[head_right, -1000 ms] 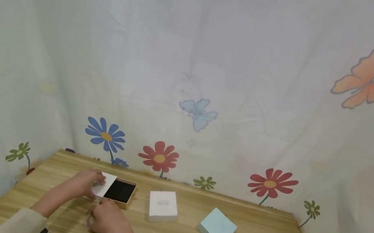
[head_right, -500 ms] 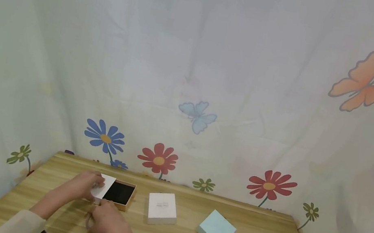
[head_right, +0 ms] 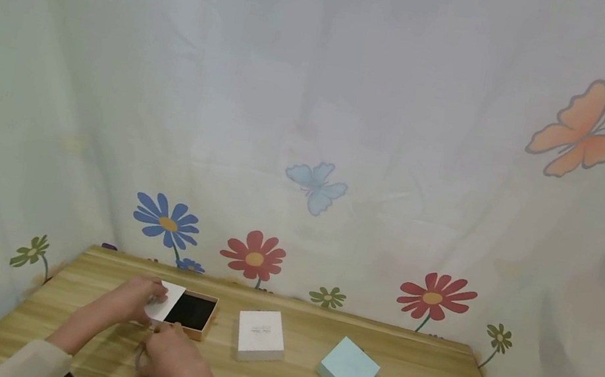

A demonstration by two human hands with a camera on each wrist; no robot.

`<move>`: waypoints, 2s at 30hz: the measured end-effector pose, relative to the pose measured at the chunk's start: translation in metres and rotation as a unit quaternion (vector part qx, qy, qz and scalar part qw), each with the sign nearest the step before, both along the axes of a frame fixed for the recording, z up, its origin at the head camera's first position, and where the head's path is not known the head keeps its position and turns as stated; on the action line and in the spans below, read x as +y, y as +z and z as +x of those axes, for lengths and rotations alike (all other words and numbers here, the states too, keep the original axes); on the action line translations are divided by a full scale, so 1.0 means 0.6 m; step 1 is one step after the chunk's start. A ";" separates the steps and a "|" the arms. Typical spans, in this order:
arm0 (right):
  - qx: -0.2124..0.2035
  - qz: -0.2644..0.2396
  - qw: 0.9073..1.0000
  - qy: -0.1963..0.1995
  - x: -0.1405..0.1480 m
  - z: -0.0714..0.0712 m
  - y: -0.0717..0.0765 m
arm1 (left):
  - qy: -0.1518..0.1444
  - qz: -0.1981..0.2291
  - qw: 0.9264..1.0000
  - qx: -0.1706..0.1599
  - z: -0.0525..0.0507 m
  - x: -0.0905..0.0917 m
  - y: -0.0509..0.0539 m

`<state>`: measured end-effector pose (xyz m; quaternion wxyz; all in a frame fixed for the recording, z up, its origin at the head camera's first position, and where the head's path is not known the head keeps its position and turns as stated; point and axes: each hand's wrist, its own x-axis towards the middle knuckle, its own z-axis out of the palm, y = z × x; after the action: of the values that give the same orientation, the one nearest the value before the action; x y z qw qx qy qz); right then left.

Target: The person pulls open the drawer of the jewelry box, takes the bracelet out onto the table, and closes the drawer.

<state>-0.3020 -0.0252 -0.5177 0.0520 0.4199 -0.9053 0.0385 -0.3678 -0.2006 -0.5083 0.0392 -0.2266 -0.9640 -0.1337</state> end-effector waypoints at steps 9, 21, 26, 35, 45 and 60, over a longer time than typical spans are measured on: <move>0.006 -0.066 0.997 -0.048 0.028 -0.017 0.030 | -0.011 -0.006 1.000 0.012 0.007 -0.008 -0.010; -0.139 -0.178 0.950 -0.217 0.068 -0.025 0.021 | 0.011 0.009 1.000 -0.012 0.025 -0.015 -0.026; -0.120 -0.167 0.953 -0.224 0.070 -0.020 0.010 | 0.014 0.007 1.000 -0.012 0.029 -0.016 -0.031; -0.103 -0.184 0.951 -0.228 0.073 -0.022 0.004 | 0.008 0.006 1.000 -0.005 0.025 -0.014 -0.025; -0.087 -0.187 0.948 -0.243 0.093 -0.042 0.009 | -0.013 -0.011 1.000 0.015 -0.003 -0.005 -0.007; -0.098 -0.215 0.938 -0.252 0.095 -0.055 -0.004 | -0.011 -0.009 1.000 0.016 -0.008 -0.001 -0.006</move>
<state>-0.3348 0.0317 -0.5198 0.0599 0.1510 -0.9522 0.2586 -0.3723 -0.2013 -0.5117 0.0511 -0.2392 -0.9620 -0.1213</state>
